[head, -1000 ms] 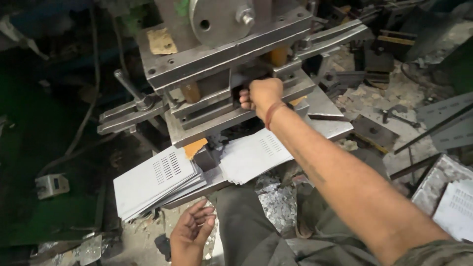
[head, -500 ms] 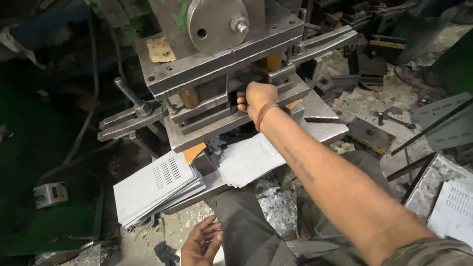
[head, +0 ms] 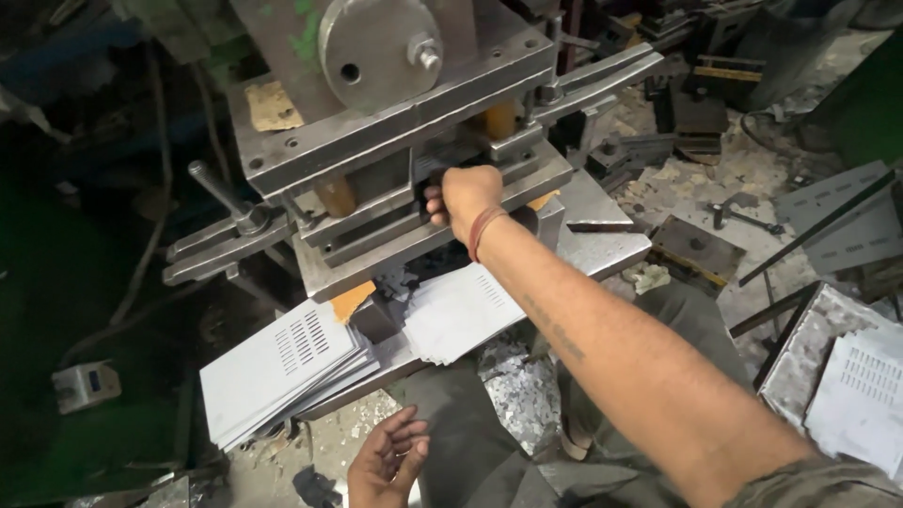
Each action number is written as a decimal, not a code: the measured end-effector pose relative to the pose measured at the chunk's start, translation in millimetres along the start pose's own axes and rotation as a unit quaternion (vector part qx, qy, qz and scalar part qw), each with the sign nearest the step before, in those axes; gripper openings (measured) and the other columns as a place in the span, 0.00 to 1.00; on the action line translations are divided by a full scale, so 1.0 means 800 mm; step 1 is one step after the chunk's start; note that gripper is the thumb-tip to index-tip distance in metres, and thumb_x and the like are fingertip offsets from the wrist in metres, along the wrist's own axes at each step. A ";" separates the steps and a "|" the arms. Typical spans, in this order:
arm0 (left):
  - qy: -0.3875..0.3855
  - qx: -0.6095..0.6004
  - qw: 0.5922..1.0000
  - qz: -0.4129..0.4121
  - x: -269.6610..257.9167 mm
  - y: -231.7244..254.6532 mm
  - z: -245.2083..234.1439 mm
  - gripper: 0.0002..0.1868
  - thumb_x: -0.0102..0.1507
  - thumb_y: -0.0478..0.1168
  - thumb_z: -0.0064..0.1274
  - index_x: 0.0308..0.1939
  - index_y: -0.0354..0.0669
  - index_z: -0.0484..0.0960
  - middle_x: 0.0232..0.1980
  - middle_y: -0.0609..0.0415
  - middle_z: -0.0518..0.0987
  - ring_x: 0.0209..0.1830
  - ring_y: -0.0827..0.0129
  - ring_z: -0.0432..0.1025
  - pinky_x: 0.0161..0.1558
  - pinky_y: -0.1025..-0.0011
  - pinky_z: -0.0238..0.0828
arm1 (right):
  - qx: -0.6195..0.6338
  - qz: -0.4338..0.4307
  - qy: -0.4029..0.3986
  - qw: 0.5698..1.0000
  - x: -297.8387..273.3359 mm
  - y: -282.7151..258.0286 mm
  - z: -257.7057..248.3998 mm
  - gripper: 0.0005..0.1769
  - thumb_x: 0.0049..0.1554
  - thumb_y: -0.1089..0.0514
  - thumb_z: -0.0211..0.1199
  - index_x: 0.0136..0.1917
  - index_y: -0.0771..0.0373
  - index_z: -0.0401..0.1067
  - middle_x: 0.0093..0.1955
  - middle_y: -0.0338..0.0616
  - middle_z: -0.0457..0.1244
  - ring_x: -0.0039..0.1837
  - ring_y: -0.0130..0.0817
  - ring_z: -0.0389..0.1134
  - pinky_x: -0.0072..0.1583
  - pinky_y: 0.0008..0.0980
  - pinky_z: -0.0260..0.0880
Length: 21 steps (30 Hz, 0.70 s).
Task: Operating a manual stamping machine to process metal plates.
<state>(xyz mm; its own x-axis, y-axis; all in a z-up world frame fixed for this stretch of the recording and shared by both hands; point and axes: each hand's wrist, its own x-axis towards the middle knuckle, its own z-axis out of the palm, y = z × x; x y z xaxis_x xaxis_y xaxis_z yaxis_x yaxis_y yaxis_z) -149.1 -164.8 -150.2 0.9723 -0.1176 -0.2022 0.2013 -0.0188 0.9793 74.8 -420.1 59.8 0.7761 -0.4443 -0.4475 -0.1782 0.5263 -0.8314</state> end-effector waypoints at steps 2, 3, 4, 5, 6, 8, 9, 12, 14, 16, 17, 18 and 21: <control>-0.006 0.016 1.000 0.000 0.001 0.005 0.003 0.29 0.55 0.22 0.61 0.61 0.33 0.80 0.48 0.41 0.88 0.47 0.62 0.85 0.52 0.66 0.85 | -0.003 -0.003 -0.001 1.000 0.001 0.000 -0.003 0.13 0.57 0.72 0.45 0.37 0.75 0.70 0.31 0.51 0.64 0.25 0.34 0.58 0.25 0.32 0.57; -0.010 0.031 0.999 0.000 0.001 0.007 0.004 0.28 0.55 0.22 0.61 0.61 0.35 0.80 0.49 0.42 0.89 0.48 0.62 0.85 0.53 0.67 0.86 | -0.008 -0.004 -0.004 1.000 0.001 0.001 -0.003 0.13 0.57 0.72 0.45 0.36 0.74 0.70 0.30 0.51 0.64 0.25 0.33 0.58 0.25 0.32 0.57; -0.009 0.031 0.999 -0.002 0.001 0.012 0.004 0.28 0.55 0.22 0.61 0.61 0.35 0.80 0.49 0.42 0.89 0.48 0.62 0.85 0.53 0.67 0.86 | -0.009 -0.003 -0.004 1.000 0.001 0.002 -0.003 0.13 0.57 0.72 0.45 0.36 0.74 0.70 0.30 0.51 0.64 0.25 0.33 0.58 0.25 0.32 0.57; -0.002 0.025 1.000 0.018 0.001 0.018 0.004 0.28 0.55 0.22 0.62 0.60 0.33 0.80 0.47 0.42 0.89 0.48 0.62 0.85 0.52 0.66 0.85 | -0.005 -0.010 -0.009 1.000 0.002 0.003 -0.004 0.13 0.56 0.73 0.46 0.36 0.74 0.70 0.30 0.51 0.64 0.25 0.34 0.58 0.25 0.32 0.57; 0.007 0.018 0.999 0.038 0.002 0.023 0.004 0.27 0.55 0.22 0.62 0.59 0.31 0.80 0.46 0.41 0.89 0.48 0.61 0.84 0.51 0.65 0.85 | -0.001 -0.016 -0.016 1.000 0.002 0.003 -0.004 0.13 0.56 0.73 0.46 0.35 0.75 0.70 0.30 0.52 0.64 0.25 0.34 0.58 0.25 0.33 0.57; 0.057 0.042 0.997 0.021 -0.004 0.087 0.002 0.24 0.55 0.22 0.61 0.56 0.33 0.84 0.44 0.43 0.90 0.40 0.63 0.83 0.43 0.67 0.84 | -0.010 -0.014 -0.014 1.000 -0.008 -0.001 -0.004 0.12 0.56 0.73 0.47 0.36 0.75 0.70 0.31 0.51 0.64 0.25 0.34 0.58 0.25 0.32 0.57; 0.106 0.066 0.992 0.005 -0.006 0.120 0.001 0.21 0.55 0.23 0.61 0.52 0.35 0.87 0.41 0.45 0.91 0.32 0.64 0.82 0.35 0.69 0.83 | -0.017 -0.012 -0.013 1.000 -0.012 -0.003 -0.004 0.12 0.57 0.73 0.47 0.37 0.75 0.71 0.31 0.51 0.64 0.25 0.33 0.58 0.25 0.30 0.57; 0.186 0.195 0.963 -0.023 -0.004 0.212 -0.026 0.17 0.60 0.35 0.60 0.53 0.43 0.85 0.47 0.50 0.91 0.46 0.65 0.85 0.52 0.66 0.84 | -0.040 -0.022 -0.007 0.999 -0.013 -0.002 -0.003 0.15 0.56 0.74 0.44 0.34 0.75 0.71 0.31 0.51 0.64 0.25 0.33 0.59 0.25 0.30 0.59; 0.173 0.228 0.958 0.007 0.018 0.239 -0.059 0.19 0.60 0.32 0.59 0.56 0.42 0.84 0.48 0.49 0.88 0.47 0.65 0.82 0.53 0.64 0.80 | -0.033 -0.026 -0.013 0.999 -0.008 0.001 -0.005 0.15 0.56 0.74 0.44 0.35 0.75 0.70 0.31 0.52 0.64 0.25 0.34 0.59 0.25 0.31 0.59; 0.159 0.260 0.952 0.037 0.049 0.253 -0.095 0.22 0.60 0.29 0.58 0.58 0.42 0.82 0.50 0.49 0.86 0.49 0.64 0.79 0.54 0.63 0.77 | -0.026 -0.030 -0.018 0.999 -0.004 0.001 -0.005 0.14 0.56 0.74 0.44 0.35 0.75 0.70 0.31 0.52 0.64 0.25 0.34 0.59 0.25 0.31 0.59; 0.103 0.387 0.916 0.040 0.070 0.252 -0.113 0.37 0.51 0.34 0.67 0.65 0.50 0.76 0.56 0.51 0.81 0.56 0.60 0.75 0.60 0.56 0.73 | -0.024 -0.021 -0.019 0.999 -0.003 0.001 -0.005 0.14 0.56 0.74 0.43 0.37 0.76 0.70 0.32 0.53 0.65 0.26 0.34 0.59 0.25 0.30 0.60; 0.044 0.505 0.861 0.040 0.089 0.248 -0.132 0.53 0.43 0.39 0.76 0.72 0.58 0.70 0.63 0.53 0.77 0.62 0.56 0.72 0.65 0.50 0.68 | -0.022 -0.011 -0.021 0.999 -0.002 0.003 -0.005 0.14 0.57 0.73 0.43 0.39 0.76 0.70 0.34 0.53 0.65 0.26 0.33 0.59 0.26 0.30 0.61; -0.027 0.575 0.817 -0.004 0.150 0.234 -0.188 0.74 0.34 0.44 0.86 0.78 0.47 0.54 0.83 0.53 0.52 0.85 0.58 0.39 0.80 0.44 0.35 | -0.002 0.003 -0.022 1.000 -0.011 -0.023 0.010 0.13 0.60 0.69 0.44 0.44 0.72 0.72 0.34 0.49 0.64 0.28 0.31 0.58 0.27 0.29 0.62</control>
<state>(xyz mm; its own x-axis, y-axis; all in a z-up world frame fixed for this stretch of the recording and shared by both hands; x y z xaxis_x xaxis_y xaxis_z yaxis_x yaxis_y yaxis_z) 22.9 -33.2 8.4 0.9585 -0.1556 -0.2390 -0.0672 -0.9377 0.3408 76.4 -420.4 81.6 0.8012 -0.4084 -0.4373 -0.1857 0.5251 -0.8305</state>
